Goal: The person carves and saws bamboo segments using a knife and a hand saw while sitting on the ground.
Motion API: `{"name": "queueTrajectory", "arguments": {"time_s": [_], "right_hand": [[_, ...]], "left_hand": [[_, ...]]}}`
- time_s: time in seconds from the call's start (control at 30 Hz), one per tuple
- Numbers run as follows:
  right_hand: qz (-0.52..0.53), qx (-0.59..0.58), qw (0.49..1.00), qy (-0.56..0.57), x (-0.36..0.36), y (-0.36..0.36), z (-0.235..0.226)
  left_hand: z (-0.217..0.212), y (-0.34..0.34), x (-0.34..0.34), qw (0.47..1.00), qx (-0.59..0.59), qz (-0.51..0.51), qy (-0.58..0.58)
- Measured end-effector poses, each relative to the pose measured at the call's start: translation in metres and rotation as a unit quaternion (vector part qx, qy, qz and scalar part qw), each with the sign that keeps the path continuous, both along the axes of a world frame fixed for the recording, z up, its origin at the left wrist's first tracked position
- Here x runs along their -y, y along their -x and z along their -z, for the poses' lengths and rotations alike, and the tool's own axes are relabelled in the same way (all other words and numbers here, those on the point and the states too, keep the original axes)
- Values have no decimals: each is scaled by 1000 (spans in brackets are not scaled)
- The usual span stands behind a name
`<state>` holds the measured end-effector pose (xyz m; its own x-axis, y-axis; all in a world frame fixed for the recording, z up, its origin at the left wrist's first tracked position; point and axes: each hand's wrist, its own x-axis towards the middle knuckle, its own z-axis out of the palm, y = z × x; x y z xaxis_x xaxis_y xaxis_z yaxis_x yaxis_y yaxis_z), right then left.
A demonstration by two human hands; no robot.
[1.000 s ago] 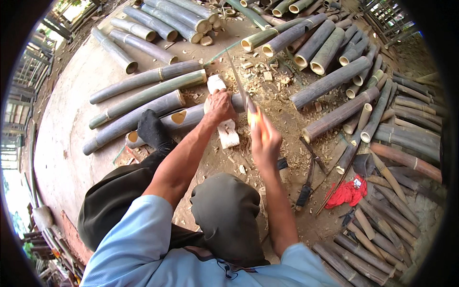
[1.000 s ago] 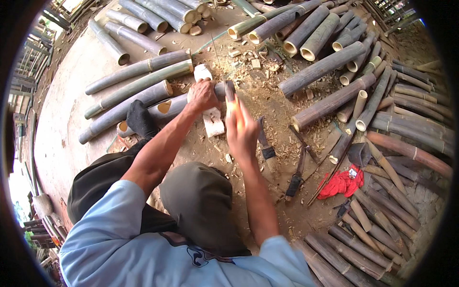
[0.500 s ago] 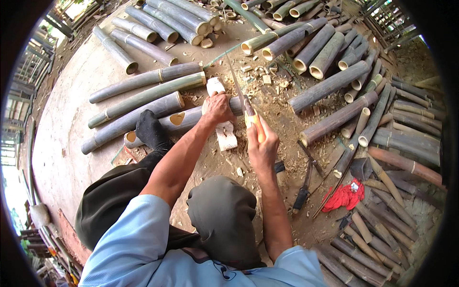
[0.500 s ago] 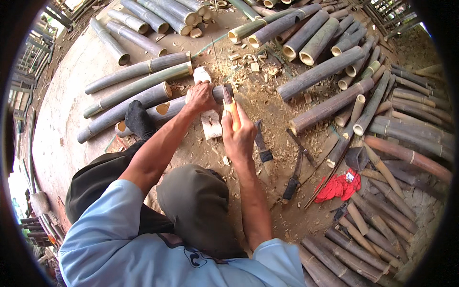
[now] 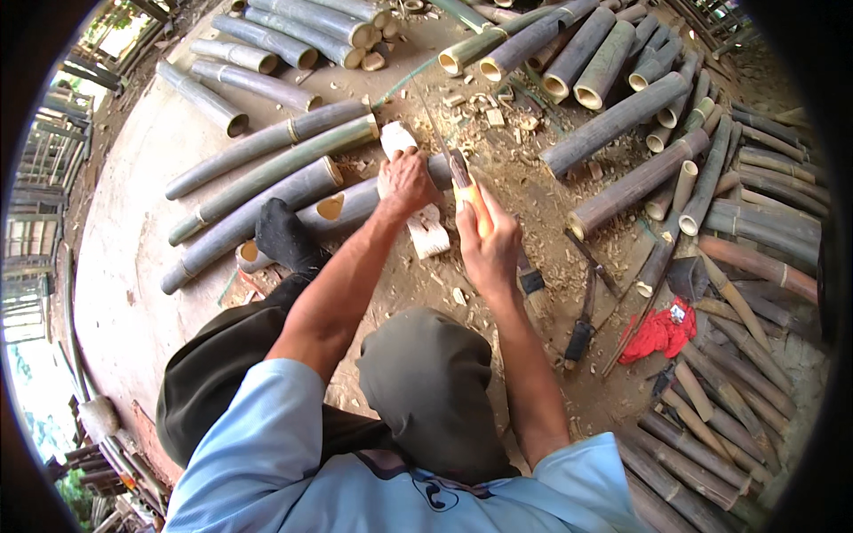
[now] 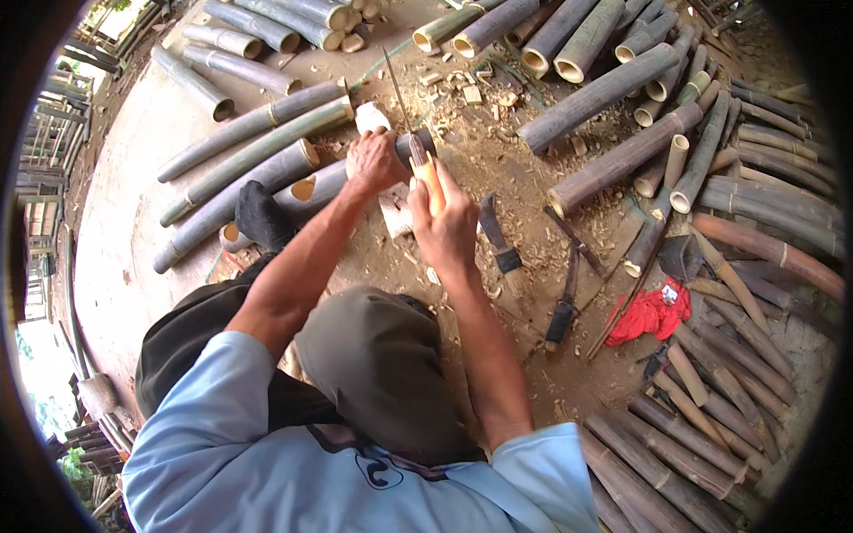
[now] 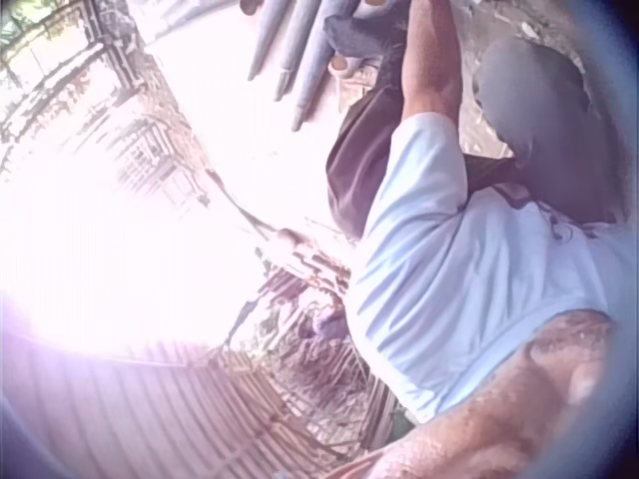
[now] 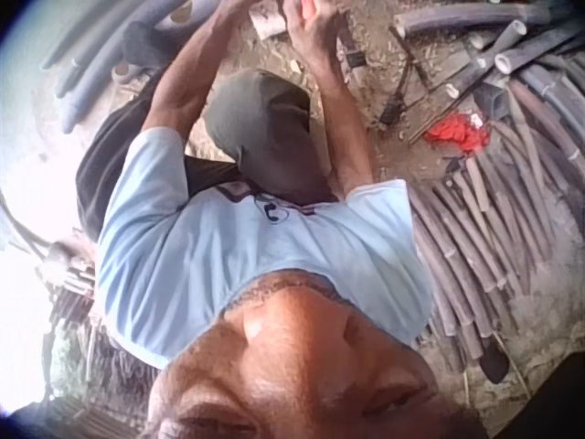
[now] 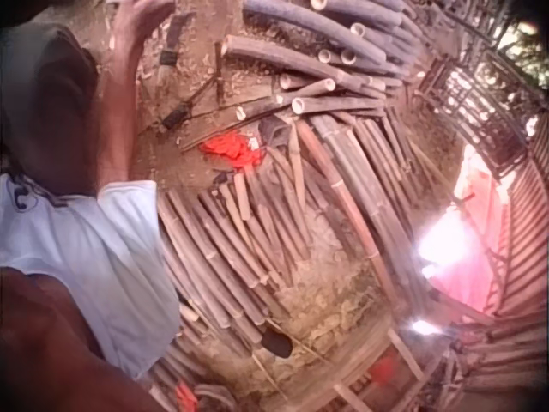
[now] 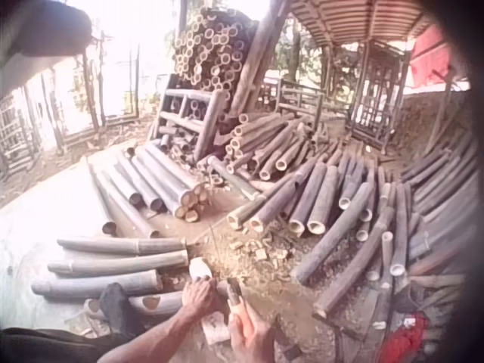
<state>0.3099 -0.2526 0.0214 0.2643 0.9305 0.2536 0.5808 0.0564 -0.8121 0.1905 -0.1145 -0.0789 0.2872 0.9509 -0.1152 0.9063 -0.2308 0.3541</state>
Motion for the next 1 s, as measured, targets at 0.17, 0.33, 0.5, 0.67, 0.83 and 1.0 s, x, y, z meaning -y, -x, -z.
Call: {"name": "queueTrajectory", "arguments": {"time_s": [0.17, 0.33, 0.5, 0.67, 0.83, 1.0], "right_hand": [[-44, 37, 998, 26, 200, -31, -26], [-28, 7, 1000, -10, 112, -25, 8], [-25, -21, 999, 27, 35, -8, -3], [-12, -90, 992, 83, 221, -27, -44], [-43, -2, 997, -63, 65, -17, 11], [-43, -52, 998, -20, 27, -4, 3]], "left_hand": [[-5, 23, -3, 1000, 10, 10, 14], [-5, 10, -5, 1000, 17, 8, 7], [-4, 4, -3, 1000, -6, 25, 7], [-9, 20, -3, 1000, 16, 0, 8], [-12, 2, -6, 1000, 16, 13, 6], [4, 8, -8, 1000, 9, 21, 1]]}}
